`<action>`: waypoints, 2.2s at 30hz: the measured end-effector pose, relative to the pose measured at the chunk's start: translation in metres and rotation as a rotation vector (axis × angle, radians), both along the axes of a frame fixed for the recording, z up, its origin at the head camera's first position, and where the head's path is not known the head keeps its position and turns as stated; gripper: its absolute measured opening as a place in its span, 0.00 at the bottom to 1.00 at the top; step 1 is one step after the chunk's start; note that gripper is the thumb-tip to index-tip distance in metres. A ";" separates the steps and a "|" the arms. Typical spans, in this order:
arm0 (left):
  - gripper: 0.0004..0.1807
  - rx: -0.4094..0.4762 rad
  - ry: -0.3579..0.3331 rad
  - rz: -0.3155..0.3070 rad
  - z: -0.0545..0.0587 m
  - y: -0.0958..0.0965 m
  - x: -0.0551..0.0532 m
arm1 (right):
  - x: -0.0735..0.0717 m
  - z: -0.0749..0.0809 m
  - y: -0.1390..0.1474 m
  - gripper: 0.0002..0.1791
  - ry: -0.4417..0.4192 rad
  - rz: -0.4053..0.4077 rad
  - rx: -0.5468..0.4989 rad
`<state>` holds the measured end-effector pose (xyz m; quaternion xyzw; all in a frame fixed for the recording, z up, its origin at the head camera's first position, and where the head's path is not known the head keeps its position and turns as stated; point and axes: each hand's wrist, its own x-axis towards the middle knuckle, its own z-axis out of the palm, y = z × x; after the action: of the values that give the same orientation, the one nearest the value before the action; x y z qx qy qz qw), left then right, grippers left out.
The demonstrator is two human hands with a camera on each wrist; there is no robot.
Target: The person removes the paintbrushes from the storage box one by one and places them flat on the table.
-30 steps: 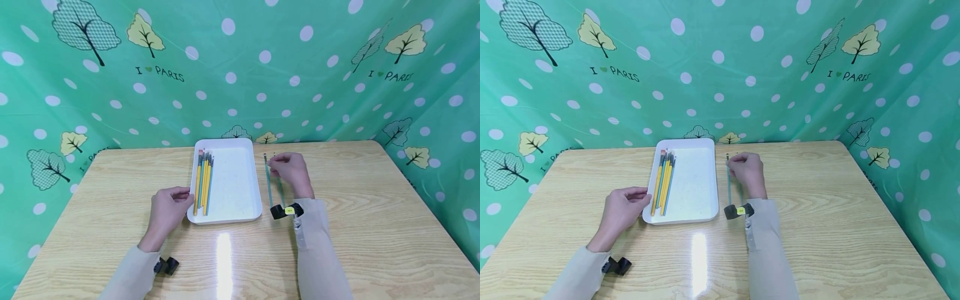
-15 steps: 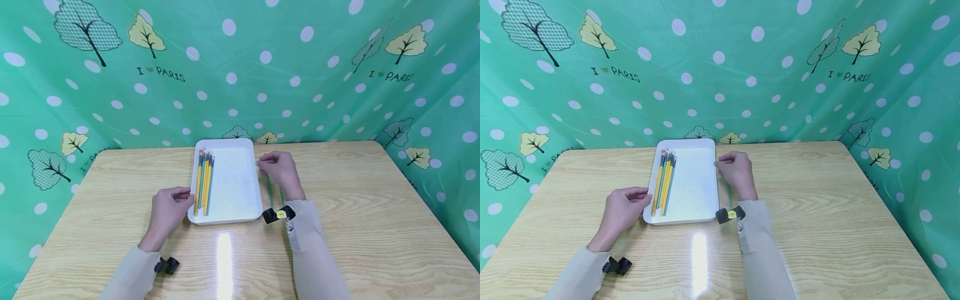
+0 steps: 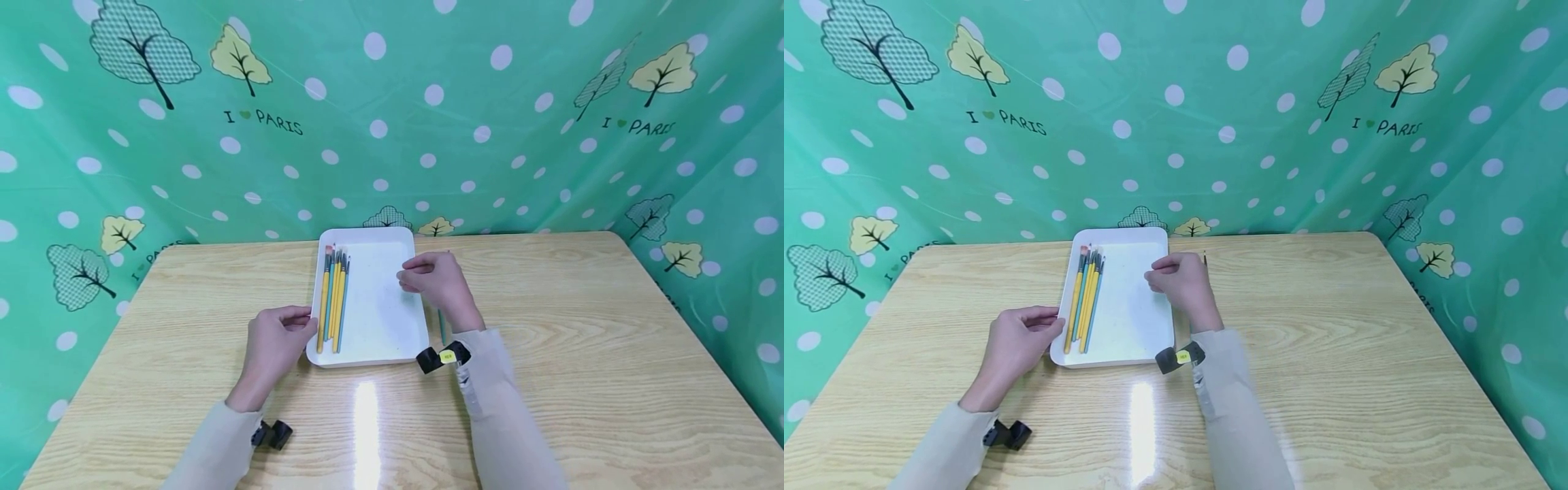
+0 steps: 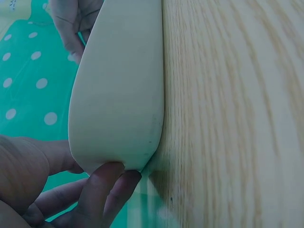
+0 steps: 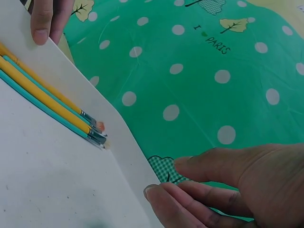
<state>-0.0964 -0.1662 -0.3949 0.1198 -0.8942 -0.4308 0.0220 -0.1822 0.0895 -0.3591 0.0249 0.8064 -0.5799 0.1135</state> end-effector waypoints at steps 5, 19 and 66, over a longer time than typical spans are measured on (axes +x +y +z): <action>0.16 0.015 0.011 -0.010 0.001 0.000 0.001 | 0.000 -0.004 -0.010 0.13 0.019 0.036 0.043; 0.16 0.011 0.020 -0.021 0.001 -0.001 0.000 | 0.006 -0.010 -0.036 0.16 0.029 0.051 0.043; 0.16 0.041 0.021 -0.039 0.001 -0.002 0.000 | 0.030 -0.038 -0.109 0.26 0.056 0.094 0.268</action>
<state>-0.0963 -0.1680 -0.3943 0.0983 -0.8870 -0.4507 0.0203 -0.1526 -0.0192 -0.3970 -0.0141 0.8797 -0.4616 0.1133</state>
